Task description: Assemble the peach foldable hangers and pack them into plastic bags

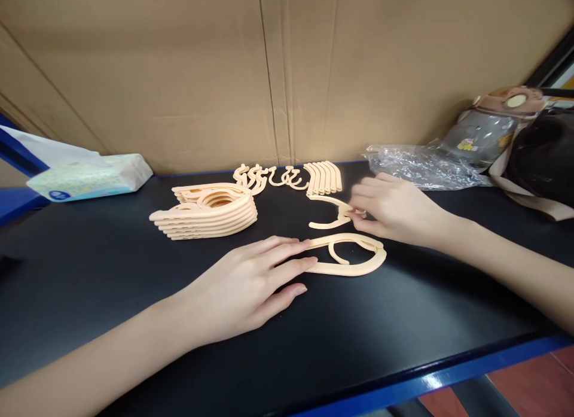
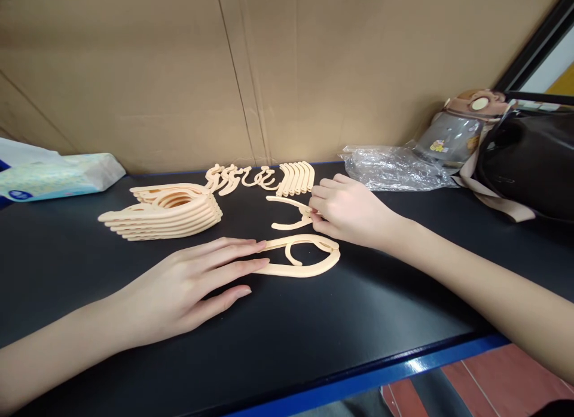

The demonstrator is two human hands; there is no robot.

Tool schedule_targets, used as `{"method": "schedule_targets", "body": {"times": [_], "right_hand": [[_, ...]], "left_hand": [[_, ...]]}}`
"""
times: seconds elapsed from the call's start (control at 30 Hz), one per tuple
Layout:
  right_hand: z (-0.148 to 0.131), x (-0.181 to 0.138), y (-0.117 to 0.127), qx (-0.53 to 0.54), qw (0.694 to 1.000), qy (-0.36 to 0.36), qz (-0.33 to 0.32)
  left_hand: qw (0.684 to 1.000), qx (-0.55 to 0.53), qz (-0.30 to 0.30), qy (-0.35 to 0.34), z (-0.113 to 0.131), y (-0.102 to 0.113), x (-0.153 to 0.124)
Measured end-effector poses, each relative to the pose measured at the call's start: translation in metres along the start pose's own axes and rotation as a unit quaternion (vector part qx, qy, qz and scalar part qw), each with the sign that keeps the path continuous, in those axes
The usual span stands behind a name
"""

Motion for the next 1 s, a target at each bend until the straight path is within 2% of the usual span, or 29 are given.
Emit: {"method": "schedule_targets", "body": {"times": [0.1,0.17,0.23,0.33,0.4,0.53,0.6,0.67,0.83,1.0], "right_hand": [[-0.006,0.002,0.006,0.097,0.994,-0.047,0.031],[-0.013,0.002,0.009,0.227,0.97,-0.081,0.028],[-0.022,0.003,0.011,0.369,0.924,-0.099,0.009],[-0.038,0.004,0.013,0.512,0.855,-0.085,-0.016],[-0.047,0.005,0.013,0.587,0.805,-0.083,-0.023],[-0.059,0.006,0.013,0.708,0.697,-0.11,-0.032],[-0.06,0.007,0.012,0.739,0.661,-0.131,-0.023],[-0.058,0.007,0.012,0.744,0.652,-0.145,-0.006],[-0.056,0.005,0.018,0.7,0.702,-0.128,0.017],[-0.059,0.003,0.019,0.707,0.7,-0.104,-0.004]], "left_hand": [[1.0,0.01,0.008,-0.008,0.0,0.0,0.001],[0.999,0.023,0.016,-0.018,0.002,-0.001,0.002],[0.998,0.041,0.033,-0.038,0.004,0.0,0.003],[0.991,0.078,0.083,-0.066,0.009,0.001,0.002],[0.989,0.089,0.103,-0.065,0.012,0.002,0.002],[0.994,0.034,0.094,-0.039,0.013,0.002,0.003],[0.995,0.008,0.097,-0.037,0.011,0.002,0.003],[0.994,-0.005,0.105,-0.033,0.009,0.001,0.004],[0.995,-0.016,0.094,-0.03,0.008,-0.001,0.003],[0.995,0.016,0.095,-0.032,0.012,-0.001,0.003]]}}
Point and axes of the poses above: each hand's wrist, its own x-axis towards the middle knuckle, its own y-axis out of the back of the hand, z = x × y, the point moved 1 cm from there along x, towards the middle knuckle, and after that the axes turned 6 degrees about y, right-handed, at the moved point
